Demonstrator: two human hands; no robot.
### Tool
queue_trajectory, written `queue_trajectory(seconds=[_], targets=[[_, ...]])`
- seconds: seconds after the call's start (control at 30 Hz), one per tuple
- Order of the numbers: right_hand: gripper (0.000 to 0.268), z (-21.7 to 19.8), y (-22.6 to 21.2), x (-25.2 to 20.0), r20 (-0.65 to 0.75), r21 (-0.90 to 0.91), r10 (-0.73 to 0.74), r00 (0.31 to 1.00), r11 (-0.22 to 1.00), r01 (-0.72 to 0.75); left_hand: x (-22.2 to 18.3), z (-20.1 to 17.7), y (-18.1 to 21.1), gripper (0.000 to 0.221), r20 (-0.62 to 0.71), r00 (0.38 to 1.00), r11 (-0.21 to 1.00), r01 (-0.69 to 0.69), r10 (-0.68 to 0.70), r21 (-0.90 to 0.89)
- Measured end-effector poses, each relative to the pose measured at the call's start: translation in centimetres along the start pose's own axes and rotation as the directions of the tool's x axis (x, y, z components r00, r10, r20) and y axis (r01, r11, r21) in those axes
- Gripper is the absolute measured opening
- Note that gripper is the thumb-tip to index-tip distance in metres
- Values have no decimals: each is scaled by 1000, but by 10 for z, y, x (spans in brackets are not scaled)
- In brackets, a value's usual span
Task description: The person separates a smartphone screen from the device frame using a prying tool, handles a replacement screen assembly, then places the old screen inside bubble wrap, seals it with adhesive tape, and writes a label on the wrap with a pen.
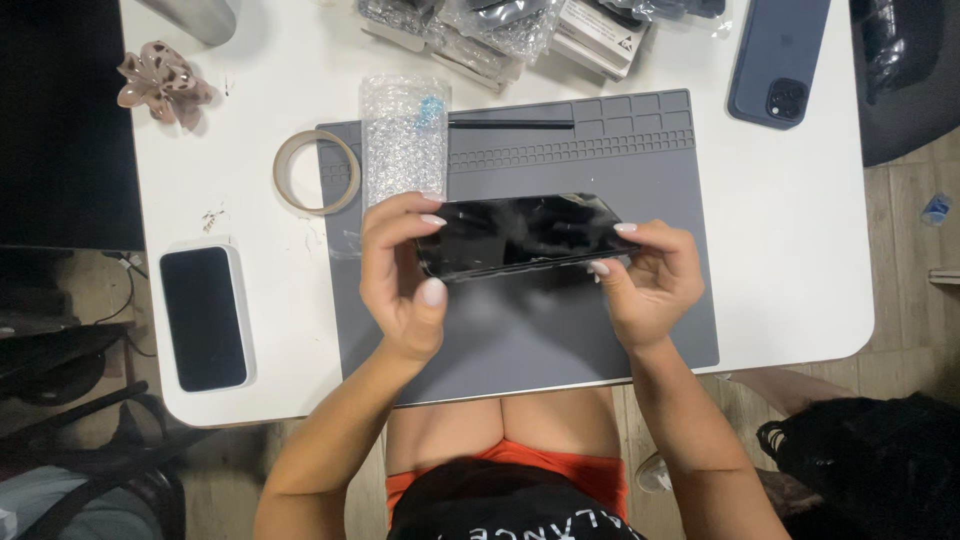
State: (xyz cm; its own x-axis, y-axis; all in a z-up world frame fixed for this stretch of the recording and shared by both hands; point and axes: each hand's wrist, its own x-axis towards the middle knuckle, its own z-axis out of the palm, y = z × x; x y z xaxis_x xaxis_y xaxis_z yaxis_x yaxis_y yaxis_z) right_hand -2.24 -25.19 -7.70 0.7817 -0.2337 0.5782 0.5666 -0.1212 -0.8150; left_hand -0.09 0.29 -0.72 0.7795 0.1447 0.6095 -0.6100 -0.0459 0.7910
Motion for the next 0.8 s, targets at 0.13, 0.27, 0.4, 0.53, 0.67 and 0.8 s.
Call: queue_trajectory(seconds=[0.13,0.27,0.4,0.53,0.67,0.8], targets=[[55,20,-14,12,87,52,169,982,983,-174,-12,-5,1,68,-16,982,977,-187,190,104],[78,33,-15,19,223,239,241,945,926,-292,-11,3,12,59,30,933,924,-358,358,135],[85,29,-4,17,237,290,293,926,889,-355,-9,7,16,57,29,927,916,-374,374,145],[86,27,1,15,248,302,340,907,863,-406,-10,8,17,53,22,932,922,-361,362,140],[92,21,7,8,326,473,468,821,671,-570,-16,13,13,44,53,925,918,-379,376,118],[89,22,-5,17,496,547,553,670,400,-735,-28,24,7,32,124,914,912,-398,386,97]])
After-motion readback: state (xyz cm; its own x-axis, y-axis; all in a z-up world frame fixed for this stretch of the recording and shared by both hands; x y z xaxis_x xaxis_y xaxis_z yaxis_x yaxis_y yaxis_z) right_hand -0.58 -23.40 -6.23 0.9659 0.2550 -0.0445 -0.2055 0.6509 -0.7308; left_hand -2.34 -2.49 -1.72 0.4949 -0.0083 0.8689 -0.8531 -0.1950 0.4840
